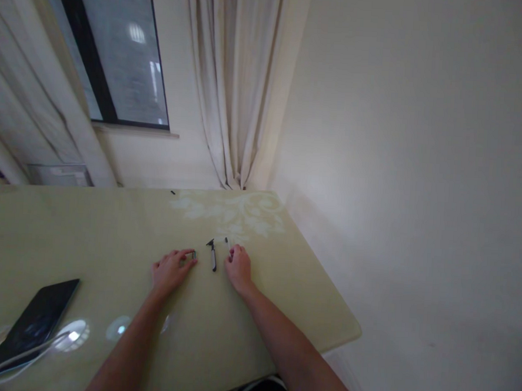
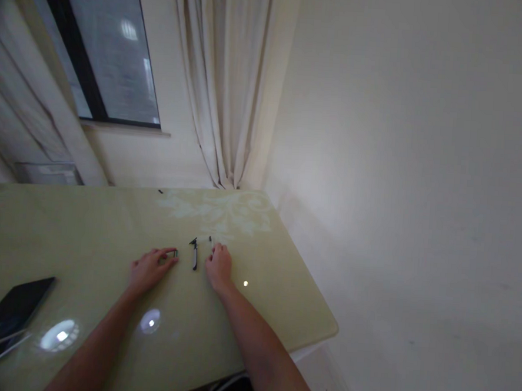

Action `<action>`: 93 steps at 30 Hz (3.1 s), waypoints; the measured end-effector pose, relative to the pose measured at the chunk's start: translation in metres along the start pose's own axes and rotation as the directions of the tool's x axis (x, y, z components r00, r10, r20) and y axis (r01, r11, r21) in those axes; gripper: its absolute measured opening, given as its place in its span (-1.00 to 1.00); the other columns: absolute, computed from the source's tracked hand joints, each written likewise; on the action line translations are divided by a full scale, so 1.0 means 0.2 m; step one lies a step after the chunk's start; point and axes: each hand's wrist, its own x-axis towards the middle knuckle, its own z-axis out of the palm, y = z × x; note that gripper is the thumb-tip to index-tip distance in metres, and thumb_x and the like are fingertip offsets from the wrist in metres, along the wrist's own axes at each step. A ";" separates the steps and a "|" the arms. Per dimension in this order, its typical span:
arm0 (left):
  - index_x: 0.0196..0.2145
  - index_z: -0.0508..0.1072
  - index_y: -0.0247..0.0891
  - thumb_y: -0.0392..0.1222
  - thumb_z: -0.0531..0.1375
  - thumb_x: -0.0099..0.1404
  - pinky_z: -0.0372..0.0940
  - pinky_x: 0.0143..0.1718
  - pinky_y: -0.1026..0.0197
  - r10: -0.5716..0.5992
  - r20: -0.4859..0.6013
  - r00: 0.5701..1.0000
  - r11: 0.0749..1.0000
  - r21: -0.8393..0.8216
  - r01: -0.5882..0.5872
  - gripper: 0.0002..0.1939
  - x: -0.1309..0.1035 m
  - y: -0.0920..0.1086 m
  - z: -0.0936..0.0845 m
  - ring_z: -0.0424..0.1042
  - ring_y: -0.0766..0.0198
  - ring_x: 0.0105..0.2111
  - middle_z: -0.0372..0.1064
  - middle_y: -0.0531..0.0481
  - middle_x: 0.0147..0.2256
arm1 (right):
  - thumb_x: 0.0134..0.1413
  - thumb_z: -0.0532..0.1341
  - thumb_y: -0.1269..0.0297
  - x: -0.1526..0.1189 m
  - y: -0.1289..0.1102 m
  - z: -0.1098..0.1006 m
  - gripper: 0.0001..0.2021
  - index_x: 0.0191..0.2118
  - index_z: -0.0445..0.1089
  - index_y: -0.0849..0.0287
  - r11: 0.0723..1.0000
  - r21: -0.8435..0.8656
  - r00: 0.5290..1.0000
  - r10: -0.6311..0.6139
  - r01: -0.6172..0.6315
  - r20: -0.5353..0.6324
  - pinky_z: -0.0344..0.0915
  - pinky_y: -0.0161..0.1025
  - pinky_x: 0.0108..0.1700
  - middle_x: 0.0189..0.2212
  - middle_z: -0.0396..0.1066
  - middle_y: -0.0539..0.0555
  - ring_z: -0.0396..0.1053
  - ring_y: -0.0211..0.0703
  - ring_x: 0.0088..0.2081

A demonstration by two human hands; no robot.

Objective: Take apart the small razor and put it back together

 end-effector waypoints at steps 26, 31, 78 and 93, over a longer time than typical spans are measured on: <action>-0.61 -0.06 -0.11 0.08 0.00 0.15 -0.09 -0.53 0.26 -0.146 -0.202 0.968 0.904 -0.425 0.047 -0.65 -0.09 -0.05 -0.04 -0.01 0.33 -0.56 -0.17 0.14 -0.59 | 0.19 0.04 0.03 -0.12 0.33 -0.26 -0.55 -0.65 -0.03 0.09 0.991 0.027 0.963 0.136 -0.134 -0.231 -0.25 -0.23 -0.48 -0.70 -0.01 -0.07 -0.10 -0.26 -0.62; -0.62 -0.05 -0.10 0.10 0.01 0.12 -0.09 -0.54 0.27 -0.176 -0.194 0.965 0.883 -0.465 0.067 -0.64 -0.15 -0.03 -0.07 -0.03 0.34 -0.57 -0.17 0.15 -0.60 | 0.21 -0.01 0.00 -0.13 0.35 -0.26 -0.53 -0.66 -0.04 0.08 0.993 0.054 0.961 0.117 -0.106 -0.253 -0.24 -0.23 -0.48 -0.70 -0.03 -0.07 -0.10 -0.27 -0.62; -0.38 0.47 -0.16 0.03 0.03 0.50 0.15 -0.41 0.24 0.424 -0.213 0.880 0.897 -0.037 -0.441 -0.62 -0.35 0.48 0.27 0.46 0.26 -0.49 0.49 0.00 -0.47 | 0.31 0.13 -0.19 -0.14 0.12 -0.24 -0.54 -0.20 0.42 0.16 0.490 0.872 0.984 -0.159 0.003 0.086 0.23 -0.27 -0.24 -0.33 0.39 0.05 0.32 -0.18 -0.31; 0.10 0.55 -0.17 0.05 0.38 0.23 0.21 -0.36 0.29 0.205 0.040 0.978 0.432 -0.900 -0.053 -0.48 -0.27 0.42 0.06 0.26 0.33 -0.38 0.30 0.01 -0.29 | 0.22 0.26 -0.15 -0.15 0.13 -0.33 -0.56 -0.33 0.44 0.22 0.366 0.861 0.783 -0.388 -0.352 0.485 -0.14 -0.34 -0.55 -0.62 0.14 -0.13 -0.05 -0.39 -0.61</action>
